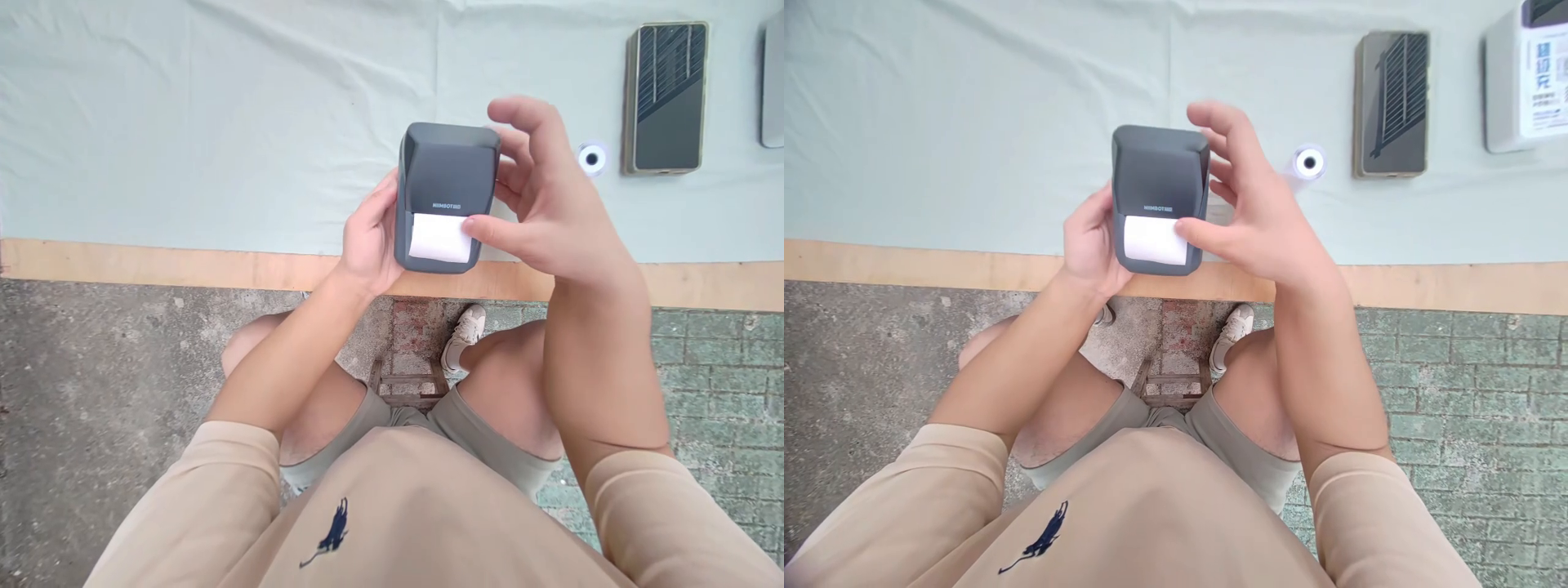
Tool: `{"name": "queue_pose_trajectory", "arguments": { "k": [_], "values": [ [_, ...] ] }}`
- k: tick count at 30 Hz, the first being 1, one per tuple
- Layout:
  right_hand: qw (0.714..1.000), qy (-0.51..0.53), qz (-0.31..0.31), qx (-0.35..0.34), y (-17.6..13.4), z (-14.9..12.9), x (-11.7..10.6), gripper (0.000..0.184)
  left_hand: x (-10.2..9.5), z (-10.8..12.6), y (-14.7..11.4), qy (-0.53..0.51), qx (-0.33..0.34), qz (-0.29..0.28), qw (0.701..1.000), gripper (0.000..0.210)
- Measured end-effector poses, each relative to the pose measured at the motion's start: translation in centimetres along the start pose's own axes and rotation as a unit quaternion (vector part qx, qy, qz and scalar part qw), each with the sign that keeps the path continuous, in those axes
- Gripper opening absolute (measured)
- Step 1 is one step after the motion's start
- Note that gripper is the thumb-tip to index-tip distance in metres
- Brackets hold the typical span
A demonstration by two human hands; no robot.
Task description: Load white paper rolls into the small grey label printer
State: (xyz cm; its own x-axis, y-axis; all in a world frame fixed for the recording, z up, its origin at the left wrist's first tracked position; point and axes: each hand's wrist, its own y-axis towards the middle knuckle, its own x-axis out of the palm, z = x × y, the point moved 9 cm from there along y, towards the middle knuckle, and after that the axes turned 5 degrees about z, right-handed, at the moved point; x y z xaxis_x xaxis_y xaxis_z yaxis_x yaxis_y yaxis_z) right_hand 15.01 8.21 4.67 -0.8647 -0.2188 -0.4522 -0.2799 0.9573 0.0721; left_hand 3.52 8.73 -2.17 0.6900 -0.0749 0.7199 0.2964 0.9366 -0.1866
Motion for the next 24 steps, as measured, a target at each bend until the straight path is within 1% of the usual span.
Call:
{"name": "queue_pose_trajectory", "arguments": {
  "k": [2, 3, 4, 5, 7, 8, 9, 10, 12, 13, 14, 16, 18, 19, 20, 21, 22, 24],
  "values": [
    [1.0, -0.007, -0.002, -0.013, 0.0, -0.5, 0.0, 0.068, -0.3, -0.1, 0.1, 0.012, -0.001, 0.009, 1.0, 0.031],
    [1.0, -0.012, 0.018, -0.014, 0.0, -0.7, -0.2, 0.067, -0.4, -0.2, 0.1, 0.02, -0.002, 0.017, 1.0, 0.031],
    [0.997, -0.029, 0.072, -0.022, 0.1, -1.1, -1.0, 0.061, -0.6, -0.2, 0.1, 0.027, -0.004, 0.025, 0.999, 0.031],
    [0.986, -0.048, 0.153, -0.037, 0.0, -1.8, -2.2, 0.05, -0.8, -0.1, 0.1, 0.031, -0.005, 0.034, 0.999, 0.031],
    [0.941, -0.083, 0.32, -0.074, -1.0, -3.6, -4.7, 0.022, -1.1, 0.2, 0.0, 0.031, -0.003, 0.057, 0.998, 0.032],
    [0.92, -0.099, 0.368, -0.091, -1.5, -4.5, -5.4, 0.015, -1.3, 0.3, -0.1, 0.028, -0.003, 0.066, 0.997, 0.033],
    [0.915, -0.117, 0.373, -0.1, -1.5, -5.2, -5.5, 0.017, -1.2, 0.3, -0.2, 0.025, -0.007, 0.068, 0.997, 0.033],
    [0.926, -0.141, 0.336, -0.096, -1.0, -5.6, -5.0, 0.019, -1.0, 0.2, -0.3, 0.025, -0.013, 0.061, 0.998, 0.03],
    [0.957, -0.21, 0.195, -0.054, 0.3, -5.2, -3.0, 0.013, -0.2, 0.0, -0.6, 0.031, -0.025, 0.024, 0.999, 0.019],
    [0.959, -0.254, 0.125, -0.023, 0.6, -4.6, -1.9, 0.01, 0.2, -0.1, -0.8, 0.039, -0.027, 0.004, 0.999, 0.017],
    [0.95, -0.306, 0.068, 0.01, 0.8, -3.8, -1.1, 0.015, 0.6, -0.2, -0.9, 0.049, -0.027, -0.012, 0.998, 0.019],
    [0.913, -0.404, 0.0, 0.06, 0.9, -2.5, -0.2, 0.025, 0.9, -0.3, -1.2, 0.071, -0.026, -0.025, 0.997, 0.023],
    [0.886, -0.456, -0.031, 0.075, 1.0, -2.1, 0.3, 0.022, 1.1, -0.5, -1.4, 0.087, -0.034, -0.03, 0.995, 0.026],
    [0.88, -0.468, -0.039, 0.076, 1.0, -2.2, 0.4, 0.017, 1.2, -0.6, -1.4, 0.091, -0.039, -0.03, 0.995, 0.027],
    [0.879, -0.469, -0.046, 0.07, 0.9, -2.5, 0.4, 0.012, 1.2, -0.7, -1.4, 0.092, -0.044, -0.03, 0.994, 0.028],
    [0.888, -0.454, -0.047, 0.059, 0.8, -3.0, 0.3, 0.009, 1.2, -0.7, -1.4, 0.09, -0.047, -0.027, 0.995, 0.026],
    [0.907, -0.416, -0.038, 0.047, 0.6, -3.6, 0.0, 0.008, 1.1, -0.6, -1.3, 0.083, -0.049, -0.025, 0.995, 0.024],
    [0.954, -0.299, 0.005, 0.024, -0.2, -4.8, -1.4, 0.015, 0.9, -0.6, -1.0, 0.061, -0.051, -0.022, 0.997, 0.017]
  ]
}}
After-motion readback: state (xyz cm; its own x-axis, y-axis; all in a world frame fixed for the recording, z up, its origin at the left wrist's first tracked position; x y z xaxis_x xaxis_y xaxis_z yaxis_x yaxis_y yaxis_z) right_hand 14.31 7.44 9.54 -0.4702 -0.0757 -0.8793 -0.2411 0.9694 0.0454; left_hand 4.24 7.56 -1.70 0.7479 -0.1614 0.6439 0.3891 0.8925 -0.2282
